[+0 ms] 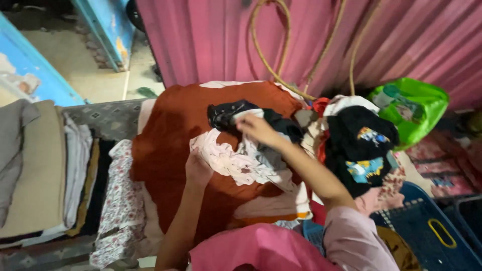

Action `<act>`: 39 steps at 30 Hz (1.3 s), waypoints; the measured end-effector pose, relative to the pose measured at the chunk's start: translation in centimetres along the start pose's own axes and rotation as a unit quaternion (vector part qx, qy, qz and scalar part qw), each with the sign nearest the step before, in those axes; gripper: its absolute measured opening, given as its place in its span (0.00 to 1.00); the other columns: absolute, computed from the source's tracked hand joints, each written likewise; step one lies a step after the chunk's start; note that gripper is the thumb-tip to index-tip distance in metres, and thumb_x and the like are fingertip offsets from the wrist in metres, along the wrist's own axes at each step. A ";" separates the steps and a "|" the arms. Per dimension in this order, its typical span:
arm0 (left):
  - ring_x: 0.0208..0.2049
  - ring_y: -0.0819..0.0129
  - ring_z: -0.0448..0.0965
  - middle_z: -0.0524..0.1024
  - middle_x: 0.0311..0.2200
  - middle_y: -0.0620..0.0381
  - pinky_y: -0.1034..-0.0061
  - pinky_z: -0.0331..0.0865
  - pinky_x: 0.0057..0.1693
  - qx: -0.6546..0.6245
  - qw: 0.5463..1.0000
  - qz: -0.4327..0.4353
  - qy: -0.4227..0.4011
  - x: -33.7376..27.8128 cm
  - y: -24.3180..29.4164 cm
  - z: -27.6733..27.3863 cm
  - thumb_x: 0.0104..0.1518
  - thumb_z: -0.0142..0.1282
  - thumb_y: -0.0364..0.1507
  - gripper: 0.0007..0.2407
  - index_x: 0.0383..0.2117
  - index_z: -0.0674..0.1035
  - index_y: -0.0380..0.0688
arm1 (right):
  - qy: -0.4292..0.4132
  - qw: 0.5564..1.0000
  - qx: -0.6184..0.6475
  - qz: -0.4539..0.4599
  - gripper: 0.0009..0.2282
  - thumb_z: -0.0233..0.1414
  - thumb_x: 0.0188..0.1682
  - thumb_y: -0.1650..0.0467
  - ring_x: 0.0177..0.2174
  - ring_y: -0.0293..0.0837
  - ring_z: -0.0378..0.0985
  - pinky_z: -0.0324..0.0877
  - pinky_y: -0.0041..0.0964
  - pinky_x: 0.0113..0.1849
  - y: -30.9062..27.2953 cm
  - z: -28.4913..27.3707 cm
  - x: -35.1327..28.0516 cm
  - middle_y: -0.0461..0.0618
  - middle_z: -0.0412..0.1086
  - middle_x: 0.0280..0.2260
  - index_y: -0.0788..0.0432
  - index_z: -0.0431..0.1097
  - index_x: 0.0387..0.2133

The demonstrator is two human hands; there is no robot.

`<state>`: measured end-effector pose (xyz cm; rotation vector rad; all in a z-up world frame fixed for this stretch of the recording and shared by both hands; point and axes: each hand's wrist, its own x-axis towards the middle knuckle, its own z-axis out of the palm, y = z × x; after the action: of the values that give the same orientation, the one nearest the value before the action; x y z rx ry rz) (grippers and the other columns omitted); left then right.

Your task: The person folds a light-colored shirt and places it on a stack. They then pick up a black garment from a blue basket, turn it inside out, and fold it. The person continues to sort through the basket, folding a black t-shirt with a graphic, a brown shirt, and a pink shirt, placing each on the bed.

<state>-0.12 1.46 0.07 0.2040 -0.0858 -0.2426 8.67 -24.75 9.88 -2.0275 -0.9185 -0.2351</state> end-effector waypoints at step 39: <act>0.41 0.73 0.77 0.79 0.39 0.56 0.78 0.72 0.49 0.589 0.772 0.232 0.058 -0.7 1.7 4.1 0.60 0.53 0.20 0.07 0.43 0.76 0.36 | 0.259 0.738 0.603 0.156 0.07 0.43 0.58 0.68 0.38 0.42 0.76 0.72 0.40 0.45 -8.6 9.8 -2.0 0.48 0.72 0.35 0.59 0.65 0.37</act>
<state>-0.82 2.50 4.39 1.4447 -0.1542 0.3660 -0.27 -15.10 8.57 -0.7624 -0.1838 0.0204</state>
